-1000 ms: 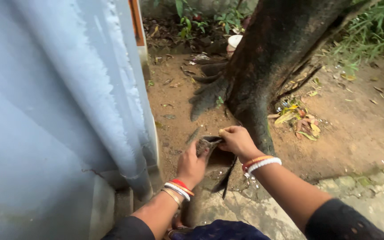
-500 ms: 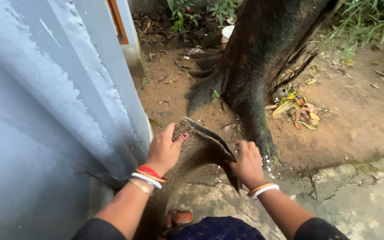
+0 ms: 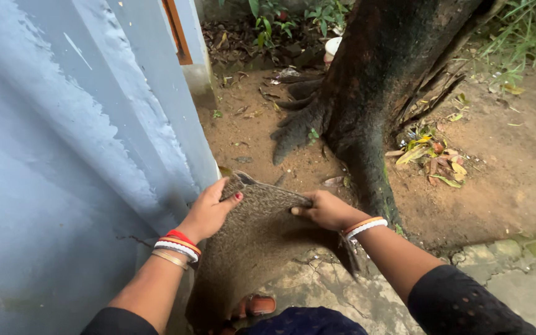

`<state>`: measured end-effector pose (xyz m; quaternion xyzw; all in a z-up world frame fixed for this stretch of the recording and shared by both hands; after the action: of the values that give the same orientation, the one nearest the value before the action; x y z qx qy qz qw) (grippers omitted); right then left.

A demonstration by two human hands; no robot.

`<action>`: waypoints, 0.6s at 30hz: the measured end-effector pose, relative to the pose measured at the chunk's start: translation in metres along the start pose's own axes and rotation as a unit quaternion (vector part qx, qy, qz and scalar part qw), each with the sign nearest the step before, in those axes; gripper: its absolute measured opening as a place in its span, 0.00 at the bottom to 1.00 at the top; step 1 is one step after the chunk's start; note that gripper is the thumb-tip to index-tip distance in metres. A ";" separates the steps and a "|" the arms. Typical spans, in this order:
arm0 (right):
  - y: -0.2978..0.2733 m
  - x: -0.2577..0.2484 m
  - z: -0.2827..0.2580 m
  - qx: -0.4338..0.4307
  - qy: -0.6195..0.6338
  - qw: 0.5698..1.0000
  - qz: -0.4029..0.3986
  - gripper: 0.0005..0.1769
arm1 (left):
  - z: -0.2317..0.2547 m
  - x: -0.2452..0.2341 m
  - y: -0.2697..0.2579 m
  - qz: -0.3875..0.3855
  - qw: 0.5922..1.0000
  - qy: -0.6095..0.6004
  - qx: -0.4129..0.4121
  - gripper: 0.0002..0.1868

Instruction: The person retrieves a mat from behind a pipe, unrolls and shakes it to remove dust, cleans both sides by hand, and rolls it back up.

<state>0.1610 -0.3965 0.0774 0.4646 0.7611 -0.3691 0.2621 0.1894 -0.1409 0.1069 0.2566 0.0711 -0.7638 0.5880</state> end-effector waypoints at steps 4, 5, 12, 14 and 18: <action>-0.001 0.003 -0.007 -0.071 0.019 0.997 -0.024 0.23 | -0.007 0.001 0.003 0.042 0.996 0.018 -0.072 0.26; -0.001 0.005 -0.002 -0.052 0.030 0.998 -0.028 0.23 | -0.002 -0.002 0.007 0.093 0.995 0.035 -0.031 0.28; -0.004 0.012 0.104 0.124 0.022 0.990 0.063 0.23 | -0.064 0.023 -0.003 0.180 0.973 0.100 -0.103 0.43; -0.010 0.018 0.172 0.243 0.118 0.958 0.098 0.25 | -0.088 0.035 -0.023 0.161 0.966 0.112 -0.169 0.45; -0.021 0.000 0.299 0.304 0.006 0.929 0.212 0.31 | -0.111 0.049 -0.064 0.116 0.953 0.169 -0.223 0.50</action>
<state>0.1585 -0.6435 -0.0921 0.6747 0.4978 -0.5160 0.1756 0.1546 -0.1189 -0.0240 0.2509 0.3081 -0.6003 0.6941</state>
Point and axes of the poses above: each hand's wrist, its own y-axis towards the middle knuckle, its own x-axis out of the palm, z = x × y, the point moved 8 cm from there along y, towards the middle knuckle, and after that the axes turned 8 degrees about -y, right-handed, at the moved point
